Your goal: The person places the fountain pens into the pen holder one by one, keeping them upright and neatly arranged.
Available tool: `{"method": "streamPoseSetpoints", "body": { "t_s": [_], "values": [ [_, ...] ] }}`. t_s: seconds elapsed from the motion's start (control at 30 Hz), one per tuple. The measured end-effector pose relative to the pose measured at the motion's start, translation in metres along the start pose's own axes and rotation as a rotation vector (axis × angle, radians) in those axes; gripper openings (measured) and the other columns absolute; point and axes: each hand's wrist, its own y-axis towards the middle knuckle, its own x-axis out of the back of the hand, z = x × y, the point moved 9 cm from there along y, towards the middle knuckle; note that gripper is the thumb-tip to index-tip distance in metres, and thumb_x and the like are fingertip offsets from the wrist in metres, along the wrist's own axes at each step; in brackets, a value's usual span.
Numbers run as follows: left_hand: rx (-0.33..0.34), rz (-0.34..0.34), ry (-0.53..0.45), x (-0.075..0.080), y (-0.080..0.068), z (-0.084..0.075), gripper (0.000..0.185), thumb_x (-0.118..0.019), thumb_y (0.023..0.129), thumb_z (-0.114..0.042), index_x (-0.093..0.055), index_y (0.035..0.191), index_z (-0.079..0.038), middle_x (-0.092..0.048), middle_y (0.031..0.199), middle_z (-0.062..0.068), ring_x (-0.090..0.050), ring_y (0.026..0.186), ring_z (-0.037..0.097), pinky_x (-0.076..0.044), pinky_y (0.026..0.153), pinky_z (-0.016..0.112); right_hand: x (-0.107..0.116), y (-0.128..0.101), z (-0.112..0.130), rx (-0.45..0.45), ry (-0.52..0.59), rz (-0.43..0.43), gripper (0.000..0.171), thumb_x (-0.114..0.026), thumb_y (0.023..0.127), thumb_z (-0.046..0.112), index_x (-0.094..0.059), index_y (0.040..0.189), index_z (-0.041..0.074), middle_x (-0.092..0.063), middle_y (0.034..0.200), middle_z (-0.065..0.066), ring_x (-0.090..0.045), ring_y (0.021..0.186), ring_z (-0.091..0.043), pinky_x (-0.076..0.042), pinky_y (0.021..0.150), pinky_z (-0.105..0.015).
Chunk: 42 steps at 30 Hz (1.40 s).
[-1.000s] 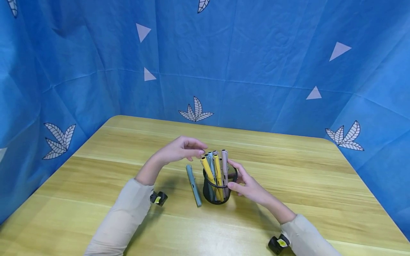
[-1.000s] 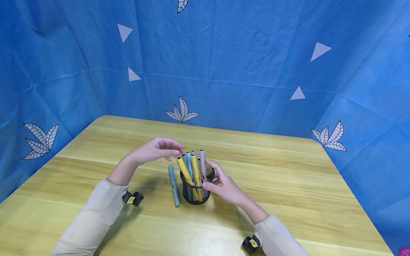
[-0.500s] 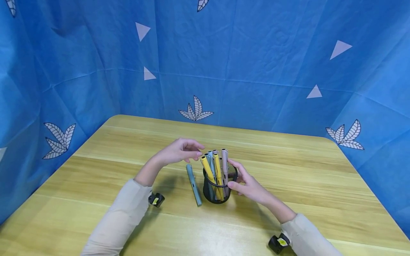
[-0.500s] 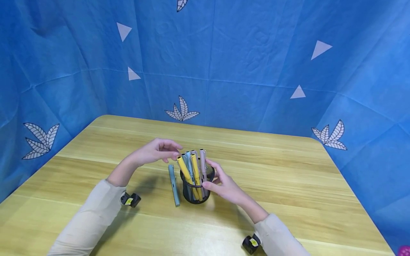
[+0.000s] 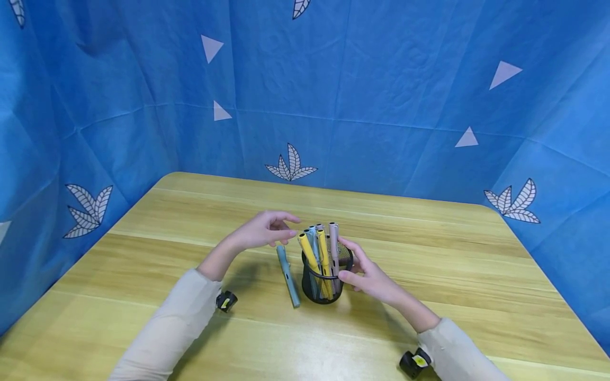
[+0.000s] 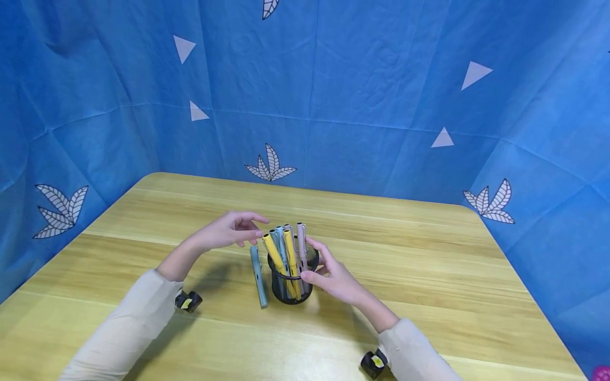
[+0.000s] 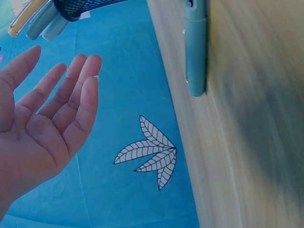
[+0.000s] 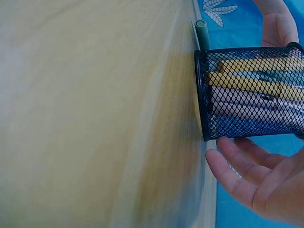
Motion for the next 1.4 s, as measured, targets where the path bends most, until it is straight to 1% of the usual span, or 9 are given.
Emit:
{"method": "streamPoseSetpoints", "body": {
  "t_s": [0.13, 0.27, 0.4, 0.63, 0.7, 0.87, 1.13, 1.27, 1.4],
  "values": [
    [-0.008, -0.004, 0.037, -0.001, 0.0, 0.005, 0.041, -0.056, 0.089, -0.018, -0.048, 0.127, -0.003, -0.061, 0.077, 0.013, -0.055, 0.076, 0.039, -0.048, 0.062, 0.048, 0.0, 0.0, 0.0, 0.003, 0.006, -0.001, 0.067, -0.052, 0.091, 0.014, -0.011, 0.143, 0.018, -0.055, 0.101, -0.019, -0.05, 0.076, -0.03, -0.047, 0.055, -0.036],
    [0.014, -0.011, 0.093, -0.001, -0.003, 0.009, 0.044, -0.056, 0.089, -0.021, -0.046, 0.129, -0.004, -0.06, 0.079, 0.016, -0.055, 0.072, 0.037, -0.048, 0.058, 0.045, 0.0, 0.0, -0.001, 0.005, 0.003, -0.002, 0.067, -0.052, 0.091, 0.013, -0.012, 0.143, 0.018, -0.053, 0.105, -0.022, -0.05, 0.076, -0.03, -0.046, 0.054, -0.035],
    [0.035, -0.012, 0.147, -0.001, -0.004, 0.015, 0.046, -0.056, 0.089, -0.024, -0.045, 0.13, -0.005, -0.061, 0.081, 0.014, -0.057, 0.073, 0.032, -0.049, 0.059, 0.039, 0.0, 0.001, 0.0, 0.01, -0.005, -0.003, 0.067, -0.052, 0.091, 0.012, -0.012, 0.143, 0.018, -0.053, 0.102, -0.021, -0.05, 0.073, -0.029, -0.046, 0.053, -0.034],
    [0.028, -0.005, 0.231, -0.001, -0.007, 0.019, 0.05, -0.055, 0.089, -0.026, -0.042, 0.131, -0.002, -0.062, 0.079, 0.013, -0.059, 0.072, 0.028, -0.049, 0.061, 0.03, 0.0, 0.001, 0.0, 0.001, -0.013, -0.009, 0.066, -0.053, 0.091, 0.015, -0.013, 0.143, 0.018, -0.054, 0.094, -0.015, -0.05, 0.073, -0.03, -0.047, 0.054, -0.036],
    [0.047, -0.001, 0.245, -0.002, -0.008, 0.022, 0.052, -0.056, 0.089, -0.026, -0.04, 0.133, -0.002, -0.062, 0.08, 0.013, -0.059, 0.07, 0.028, -0.048, 0.059, 0.029, -0.001, 0.001, 0.0, 0.001, -0.015, -0.009, 0.066, -0.053, 0.09, 0.015, -0.013, 0.143, 0.018, -0.054, 0.094, -0.015, -0.05, 0.074, -0.031, -0.047, 0.054, -0.036],
    [0.13, 0.015, 0.256, -0.004, -0.01, 0.035, 0.056, -0.057, 0.088, -0.027, -0.037, 0.135, -0.004, -0.061, 0.084, 0.012, -0.059, 0.067, 0.026, -0.048, 0.059, 0.029, -0.001, 0.001, 0.0, 0.002, -0.017, -0.007, 0.066, -0.053, 0.091, 0.015, -0.013, 0.143, 0.018, -0.055, 0.097, -0.016, -0.05, 0.075, -0.031, -0.047, 0.054, -0.036],
    [0.223, 0.039, 0.292, -0.009, -0.012, 0.048, 0.061, -0.057, 0.088, -0.029, -0.032, 0.138, -0.006, -0.059, 0.076, 0.009, -0.057, 0.063, 0.025, -0.047, 0.055, 0.03, 0.0, 0.001, -0.001, 0.0, -0.017, -0.011, 0.066, -0.053, 0.091, 0.015, -0.013, 0.143, 0.018, -0.054, 0.099, -0.018, -0.05, 0.076, -0.03, -0.046, 0.053, -0.035],
    [0.27, 0.086, 0.306, -0.014, -0.014, 0.055, 0.065, -0.057, 0.087, -0.032, -0.026, 0.141, -0.011, -0.054, 0.061, 0.005, -0.049, 0.049, 0.018, -0.041, 0.047, 0.027, 0.0, 0.001, -0.002, 0.0, -0.024, -0.014, 0.065, -0.053, 0.091, 0.015, -0.013, 0.143, 0.018, -0.054, 0.099, -0.018, -0.05, 0.075, -0.03, -0.047, 0.054, -0.036],
    [0.318, 0.128, 0.287, -0.019, -0.018, 0.061, 0.07, -0.059, 0.086, -0.034, -0.022, 0.143, -0.014, -0.041, 0.048, 0.001, -0.035, 0.039, 0.012, -0.036, 0.041, 0.024, 0.0, 0.0, -0.001, 0.009, -0.021, -0.011, 0.067, -0.053, 0.09, 0.016, -0.013, 0.143, 0.018, -0.054, 0.101, -0.019, -0.051, 0.075, -0.031, -0.048, 0.055, -0.038]
  ]
}}
